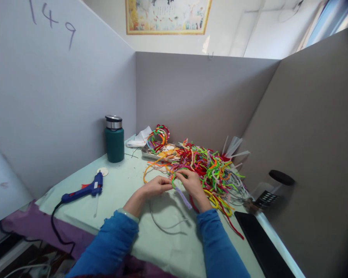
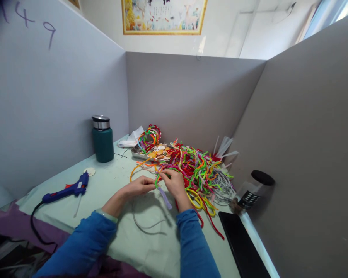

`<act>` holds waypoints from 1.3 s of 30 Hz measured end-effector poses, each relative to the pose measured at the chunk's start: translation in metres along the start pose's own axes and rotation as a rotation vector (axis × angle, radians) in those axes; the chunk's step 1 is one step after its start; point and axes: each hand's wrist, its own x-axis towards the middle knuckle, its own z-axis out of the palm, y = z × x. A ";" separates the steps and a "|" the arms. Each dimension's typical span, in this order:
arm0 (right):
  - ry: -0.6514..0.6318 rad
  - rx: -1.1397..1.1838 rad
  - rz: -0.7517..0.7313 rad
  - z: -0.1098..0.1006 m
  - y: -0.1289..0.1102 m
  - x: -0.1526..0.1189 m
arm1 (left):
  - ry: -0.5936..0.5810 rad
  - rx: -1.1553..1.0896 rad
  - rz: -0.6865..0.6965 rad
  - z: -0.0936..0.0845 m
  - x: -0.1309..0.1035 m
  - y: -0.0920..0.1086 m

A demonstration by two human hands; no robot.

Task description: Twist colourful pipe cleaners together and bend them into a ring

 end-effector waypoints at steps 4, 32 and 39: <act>0.042 0.009 0.013 0.002 0.001 0.000 | 0.006 -0.013 0.011 0.001 0.000 0.002; -0.204 0.046 0.098 0.011 -0.012 -0.005 | 0.253 0.068 -0.044 -0.003 0.020 -0.026; -0.156 0.398 0.241 0.002 -0.013 -0.004 | 0.253 -0.029 -0.061 -0.005 0.016 -0.022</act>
